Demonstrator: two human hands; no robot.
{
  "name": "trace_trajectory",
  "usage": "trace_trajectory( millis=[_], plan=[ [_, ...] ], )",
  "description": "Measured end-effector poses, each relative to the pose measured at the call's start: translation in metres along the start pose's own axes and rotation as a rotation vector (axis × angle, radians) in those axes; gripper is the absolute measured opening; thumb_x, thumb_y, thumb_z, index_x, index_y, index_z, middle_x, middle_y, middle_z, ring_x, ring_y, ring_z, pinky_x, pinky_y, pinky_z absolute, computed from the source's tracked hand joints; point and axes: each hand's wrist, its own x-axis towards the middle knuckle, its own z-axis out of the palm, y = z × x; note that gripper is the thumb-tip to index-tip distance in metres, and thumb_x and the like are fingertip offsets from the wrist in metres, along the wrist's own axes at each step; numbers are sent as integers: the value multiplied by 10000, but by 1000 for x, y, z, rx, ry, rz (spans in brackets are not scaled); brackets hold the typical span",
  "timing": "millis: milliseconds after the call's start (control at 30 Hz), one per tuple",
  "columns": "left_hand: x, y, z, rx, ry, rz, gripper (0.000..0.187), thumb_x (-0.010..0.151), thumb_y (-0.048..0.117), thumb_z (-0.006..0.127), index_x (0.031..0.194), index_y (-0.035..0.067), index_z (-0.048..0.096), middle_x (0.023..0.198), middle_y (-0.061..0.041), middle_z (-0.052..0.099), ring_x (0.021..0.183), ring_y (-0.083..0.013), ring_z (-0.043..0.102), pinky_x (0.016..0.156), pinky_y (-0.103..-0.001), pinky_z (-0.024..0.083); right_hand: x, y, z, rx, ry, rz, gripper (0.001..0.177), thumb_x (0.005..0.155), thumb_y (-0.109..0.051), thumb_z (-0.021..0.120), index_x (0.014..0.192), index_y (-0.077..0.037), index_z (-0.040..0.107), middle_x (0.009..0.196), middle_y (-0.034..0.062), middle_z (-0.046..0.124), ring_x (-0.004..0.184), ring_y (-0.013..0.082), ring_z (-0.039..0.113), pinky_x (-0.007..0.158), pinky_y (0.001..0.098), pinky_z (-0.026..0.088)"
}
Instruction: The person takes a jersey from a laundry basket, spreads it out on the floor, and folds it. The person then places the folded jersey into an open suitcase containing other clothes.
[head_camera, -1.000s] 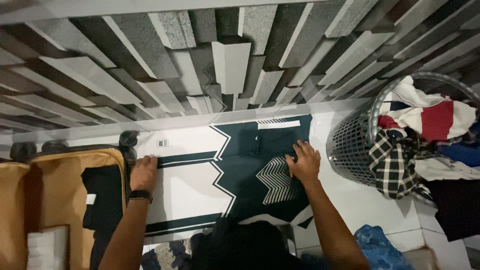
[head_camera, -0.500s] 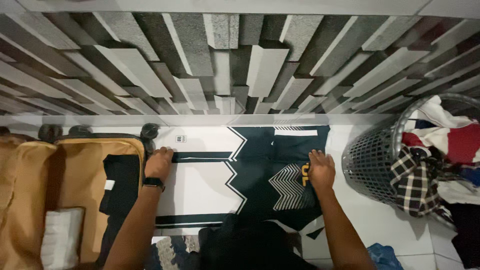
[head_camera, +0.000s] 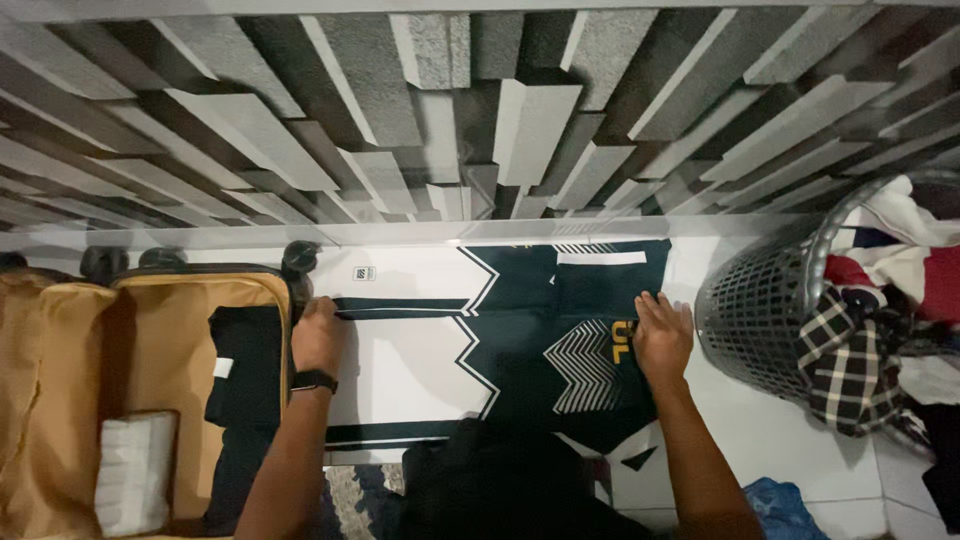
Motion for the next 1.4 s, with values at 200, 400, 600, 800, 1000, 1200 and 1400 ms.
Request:
trace_trajectory(
  millis=[200,400,600,800,1000,1200,1400],
  plan=[
    [-2,0,6,43,17,-66,86,919,44,597,1004,41,603,1074,-254,698,873,-503,669,738,-591,528,3,0,-8,61,1,-16,376,854,-75,669,1222,-68,747,1335,91,711,1302,323,627,1185,573,359],
    [-6,2,8,29,-4,-80,143,863,67,642,990,35,586,975,-284,684,833,-492,677,727,-570,552,0,3,-6,124,-3,19,373,867,-59,669,1231,-93,743,1340,81,706,1313,329,631,1213,591,364],
    [22,19,-11,116,80,37,55,953,46,629,993,39,591,998,-221,711,837,-468,682,664,-556,544,37,3,-25,195,35,-6,321,925,-63,681,1239,-97,736,1368,111,685,1314,312,613,1189,560,390],
    [26,21,-29,92,147,66,203,966,18,603,1166,-16,590,1001,-239,696,826,-449,688,646,-514,564,54,-2,-59,224,68,-19,385,875,-19,647,1249,-30,741,1396,154,678,1329,341,617,1151,547,395],
    [-15,-5,6,151,-46,38,128,981,-23,515,1095,17,555,1155,-228,698,881,-456,699,695,-519,568,5,0,-31,138,-15,-22,315,931,-24,654,1229,-60,748,1376,117,685,1319,280,622,1149,498,432],
    [-16,-4,8,94,28,65,148,967,-15,516,1101,31,561,1159,-227,698,902,-460,698,710,-509,572,-6,1,-22,108,-59,-40,316,831,-17,662,1122,-41,783,1255,133,738,1201,320,677,1040,506,470],
    [12,15,-15,140,118,-5,240,1021,30,613,1252,-16,567,1078,-237,710,870,-418,713,677,-489,574,29,5,-46,287,52,7,305,919,41,669,1205,-13,759,1339,158,702,1181,299,679,1028,429,523]
  ],
)
